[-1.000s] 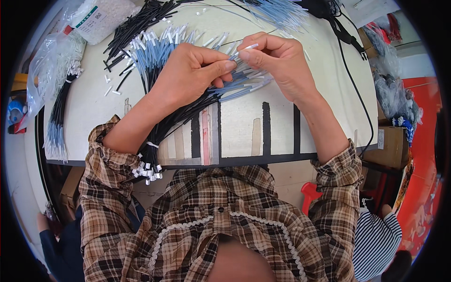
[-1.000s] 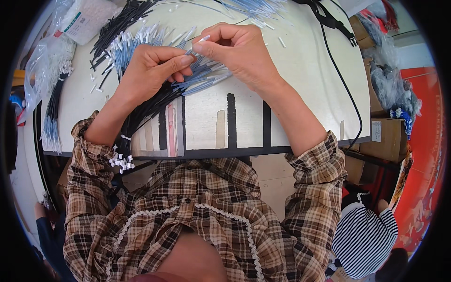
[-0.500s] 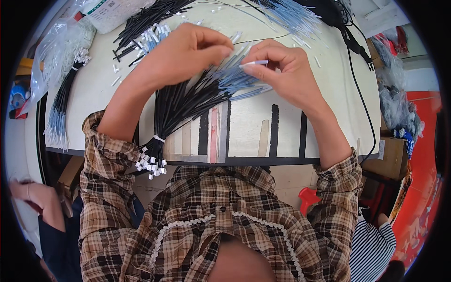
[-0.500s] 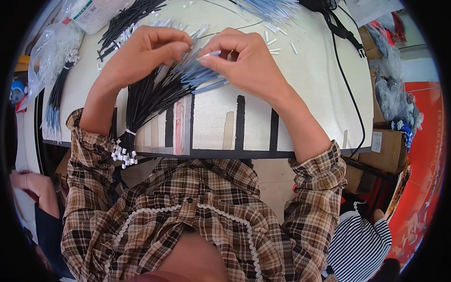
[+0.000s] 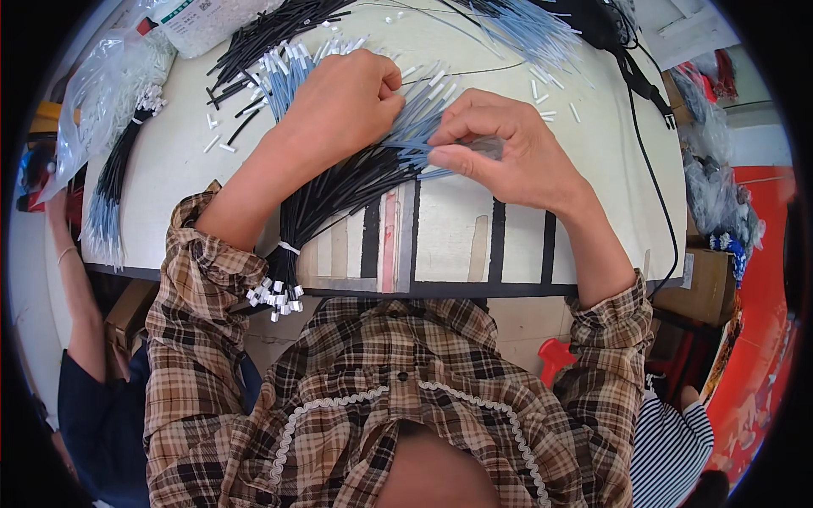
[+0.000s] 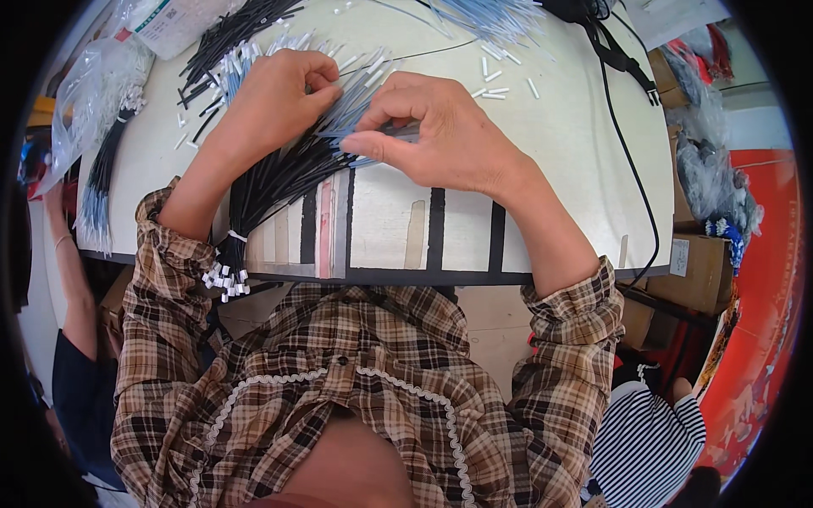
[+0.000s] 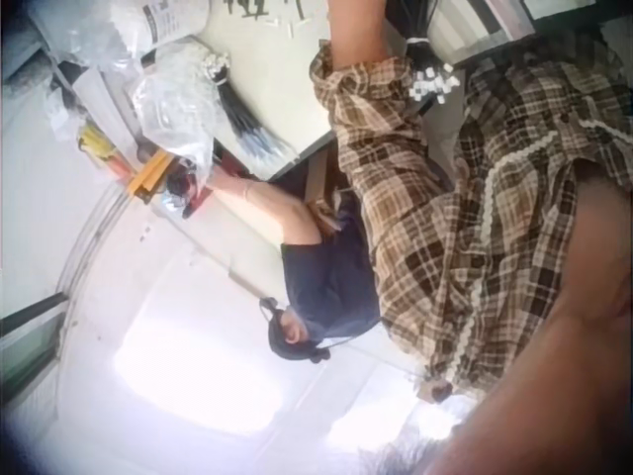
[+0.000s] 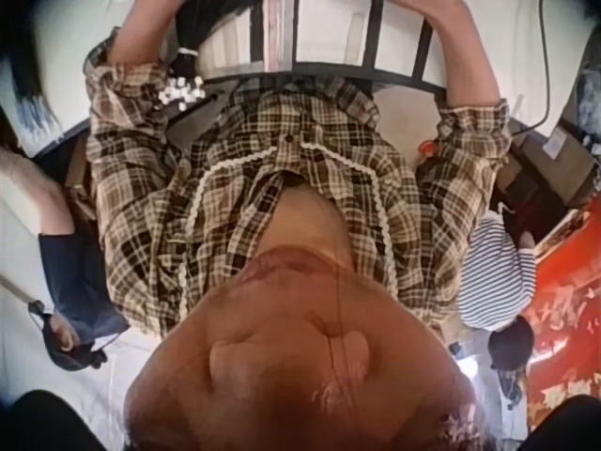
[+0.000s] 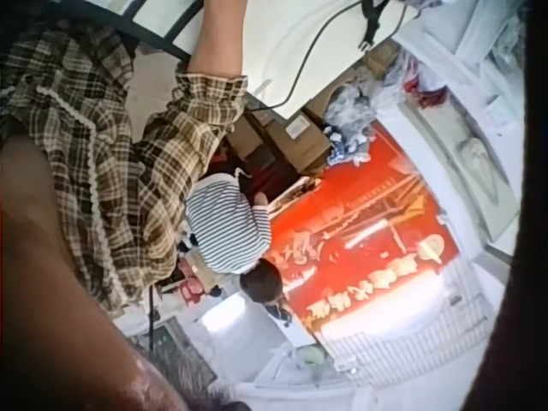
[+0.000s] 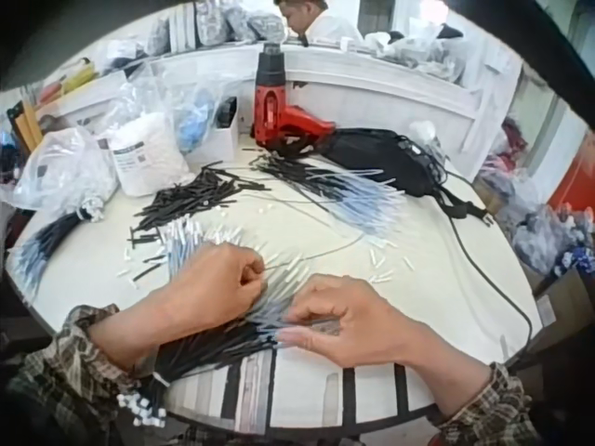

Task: Assembling small electronic components by attaching connectors to wire bundles.

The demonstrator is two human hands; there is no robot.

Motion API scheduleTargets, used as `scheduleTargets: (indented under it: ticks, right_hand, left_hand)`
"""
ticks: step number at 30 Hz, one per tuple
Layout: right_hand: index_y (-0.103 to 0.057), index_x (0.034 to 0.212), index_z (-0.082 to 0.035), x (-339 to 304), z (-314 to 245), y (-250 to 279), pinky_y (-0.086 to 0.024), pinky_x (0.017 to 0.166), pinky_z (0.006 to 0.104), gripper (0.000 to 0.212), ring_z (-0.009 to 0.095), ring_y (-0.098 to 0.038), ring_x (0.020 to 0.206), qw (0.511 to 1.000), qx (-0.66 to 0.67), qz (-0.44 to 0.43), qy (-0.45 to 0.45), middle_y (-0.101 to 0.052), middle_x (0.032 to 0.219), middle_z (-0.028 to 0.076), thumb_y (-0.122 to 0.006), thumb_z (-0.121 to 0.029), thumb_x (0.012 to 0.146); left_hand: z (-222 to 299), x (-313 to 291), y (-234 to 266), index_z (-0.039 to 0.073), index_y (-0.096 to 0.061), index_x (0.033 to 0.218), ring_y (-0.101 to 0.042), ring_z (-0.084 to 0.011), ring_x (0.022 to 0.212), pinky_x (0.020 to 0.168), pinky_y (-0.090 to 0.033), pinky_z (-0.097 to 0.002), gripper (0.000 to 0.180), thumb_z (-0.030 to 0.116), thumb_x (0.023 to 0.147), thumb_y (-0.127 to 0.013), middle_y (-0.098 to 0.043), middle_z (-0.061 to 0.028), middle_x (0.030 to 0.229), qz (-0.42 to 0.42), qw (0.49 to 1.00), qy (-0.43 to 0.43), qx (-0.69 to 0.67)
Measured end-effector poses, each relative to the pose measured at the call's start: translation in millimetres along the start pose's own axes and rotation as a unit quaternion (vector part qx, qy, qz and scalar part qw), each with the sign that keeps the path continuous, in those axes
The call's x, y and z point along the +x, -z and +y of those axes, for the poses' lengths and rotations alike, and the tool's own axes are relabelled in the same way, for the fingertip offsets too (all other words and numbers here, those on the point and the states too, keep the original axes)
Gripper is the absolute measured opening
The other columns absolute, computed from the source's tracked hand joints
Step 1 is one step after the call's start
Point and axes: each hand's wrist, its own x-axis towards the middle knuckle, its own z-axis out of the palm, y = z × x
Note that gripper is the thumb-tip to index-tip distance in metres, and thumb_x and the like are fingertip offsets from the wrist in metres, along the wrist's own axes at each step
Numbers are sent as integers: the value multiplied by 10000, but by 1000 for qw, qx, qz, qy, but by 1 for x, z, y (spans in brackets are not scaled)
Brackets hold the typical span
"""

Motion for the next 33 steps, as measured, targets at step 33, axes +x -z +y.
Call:
scheduleTargets:
  ticks: [33]
  right_hand:
    - [-691, 896, -2, 6, 12, 9, -458, 644, 191, 243, 61, -568, 677, 965, 149, 158, -146, -663, 756, 23, -667, -241, 862]
  left_hand:
    - [13, -1, 8, -14, -640, 1003, -419, -7, 570, 496, -350, -189, 259, 228, 928, -584, -577, 26, 746, -160, 961, 17, -224]
